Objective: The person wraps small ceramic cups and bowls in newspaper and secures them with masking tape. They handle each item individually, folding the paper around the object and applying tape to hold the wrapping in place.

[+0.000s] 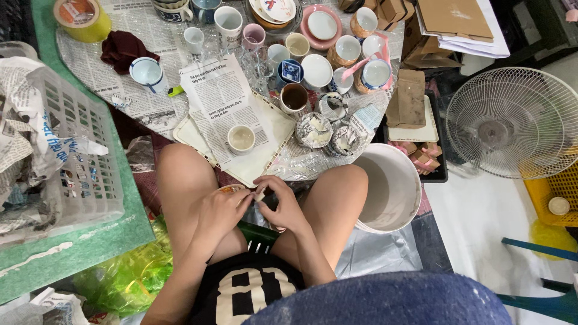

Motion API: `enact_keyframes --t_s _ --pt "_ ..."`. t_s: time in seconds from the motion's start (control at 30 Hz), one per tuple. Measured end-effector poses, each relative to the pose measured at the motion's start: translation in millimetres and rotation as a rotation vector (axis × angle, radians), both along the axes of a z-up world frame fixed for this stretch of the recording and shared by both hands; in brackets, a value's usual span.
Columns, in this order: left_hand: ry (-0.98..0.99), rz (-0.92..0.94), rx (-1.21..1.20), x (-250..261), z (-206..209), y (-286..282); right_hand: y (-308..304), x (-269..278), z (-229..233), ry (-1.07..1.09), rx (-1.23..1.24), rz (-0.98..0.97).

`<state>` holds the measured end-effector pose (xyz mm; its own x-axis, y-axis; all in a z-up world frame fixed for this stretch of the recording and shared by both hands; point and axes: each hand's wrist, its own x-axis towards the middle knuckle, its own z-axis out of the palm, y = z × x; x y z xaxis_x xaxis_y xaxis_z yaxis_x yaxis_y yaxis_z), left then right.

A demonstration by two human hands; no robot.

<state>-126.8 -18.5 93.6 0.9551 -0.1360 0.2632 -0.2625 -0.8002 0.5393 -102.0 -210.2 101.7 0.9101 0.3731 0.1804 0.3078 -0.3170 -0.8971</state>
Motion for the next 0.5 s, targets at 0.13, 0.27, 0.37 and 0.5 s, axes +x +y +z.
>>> enact_keyframes --t_s 0.13,0.27,0.37,0.5 --pt "-0.002 -0.023 0.04 2 3 2 -4 3 -7 0.138 0.054 0.016" --pt "-0.058 -0.009 0.073 3 11 -1 -12 6 -13 0.268 0.299 0.154" --pt "-0.086 -0.007 0.097 3 14 -1 -9 3 -21 0.295 0.252 0.094" --pt "-0.11 -0.011 0.121 5 14 -3 -4 2 -31 0.368 0.158 -0.023"
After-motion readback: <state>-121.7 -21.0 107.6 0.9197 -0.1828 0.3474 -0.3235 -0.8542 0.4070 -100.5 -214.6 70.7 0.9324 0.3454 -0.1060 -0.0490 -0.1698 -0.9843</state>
